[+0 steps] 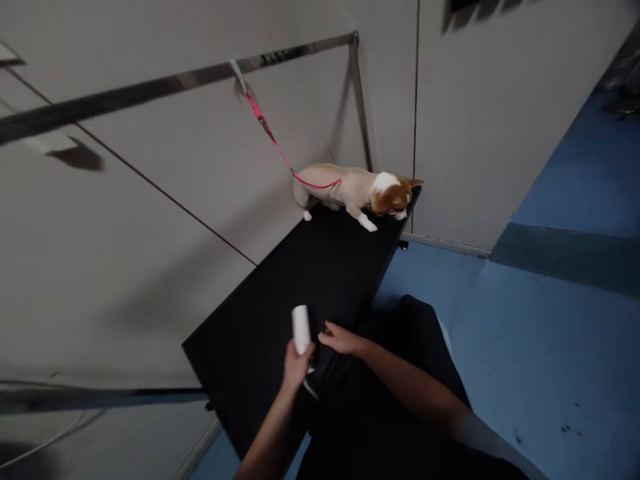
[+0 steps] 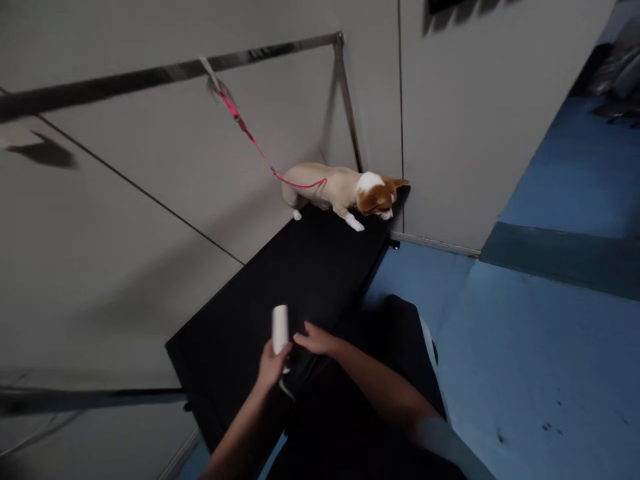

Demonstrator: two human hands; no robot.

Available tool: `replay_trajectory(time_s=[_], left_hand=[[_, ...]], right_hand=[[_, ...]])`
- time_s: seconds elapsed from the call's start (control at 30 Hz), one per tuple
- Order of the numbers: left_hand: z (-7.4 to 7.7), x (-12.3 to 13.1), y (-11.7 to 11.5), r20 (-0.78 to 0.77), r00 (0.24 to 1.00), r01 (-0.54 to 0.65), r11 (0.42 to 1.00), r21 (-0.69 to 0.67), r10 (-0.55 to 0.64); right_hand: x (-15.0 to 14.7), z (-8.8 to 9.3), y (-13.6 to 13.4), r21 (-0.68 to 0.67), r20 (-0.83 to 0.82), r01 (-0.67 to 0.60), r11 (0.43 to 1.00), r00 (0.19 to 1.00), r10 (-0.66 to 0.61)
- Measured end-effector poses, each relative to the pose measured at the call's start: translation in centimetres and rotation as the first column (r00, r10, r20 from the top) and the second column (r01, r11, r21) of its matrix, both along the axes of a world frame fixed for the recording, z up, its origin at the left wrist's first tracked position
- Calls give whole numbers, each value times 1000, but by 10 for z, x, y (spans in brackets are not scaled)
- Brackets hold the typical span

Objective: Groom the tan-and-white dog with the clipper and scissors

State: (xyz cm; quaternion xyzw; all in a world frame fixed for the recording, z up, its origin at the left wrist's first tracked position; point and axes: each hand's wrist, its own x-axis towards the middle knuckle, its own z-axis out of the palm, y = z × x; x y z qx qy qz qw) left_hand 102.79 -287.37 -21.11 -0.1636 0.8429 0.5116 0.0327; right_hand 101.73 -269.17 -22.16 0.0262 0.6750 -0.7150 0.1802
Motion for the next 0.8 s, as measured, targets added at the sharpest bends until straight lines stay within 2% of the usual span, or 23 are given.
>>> replay_trajectory(time_s=[0.07, 0.13, 0.17, 0.23, 0.3, 0.43, 0.53, 0.6, 0.7, 0.77, 0.8], left_hand=[[4, -40, -29, 87, 989, -91, 953, -288, 120], [2, -70, -57, 248, 940, -80, 856, -510, 236], [0, -79, -68, 254, 920, -94, 796, -598, 299], [-6, -87, -80, 234, 883, -126, 686, -717, 408], [-7, -88, -80, 222, 853, -155, 635, -757, 473], [4, -89, -62, 226, 820, -208, 641, -739, 526], [23, -94, -47, 161, 826, -299, 663, -686, 540], [41, -101, -36, 126, 861, -342, 745, -573, 492], [74, -121, -14, 92, 910, -358, 877, -321, 405], [99, -146, 0, 75, 914, -384, 911, -153, 398], [111, -163, 7, 75, 912, -398, 914, -73, 403]], right_hand=[[-22, -2, 34, 122, -70, -29, 992, 997, 37], [-51, 0, 74, 221, -144, -10, 975, 989, 43], [-69, 4, 94, 259, -173, -4, 966, 984, 51], [-110, 15, 126, 324, -213, 11, 946, 975, 62], [-150, 29, 147, 373, -250, 49, 926, 967, 49], [-209, 68, 155, 416, -310, 123, 901, 951, 14], [-245, 117, 132, 452, -315, 114, 885, 948, 39], [-278, 157, 104, 472, -308, 129, 872, 951, 26], [-333, 213, 56, 483, -272, 217, 849, 958, -90], [-357, 236, 35, 505, -195, 176, 845, 977, -86], [-361, 241, 32, 518, -158, 129, 846, 986, -53]])
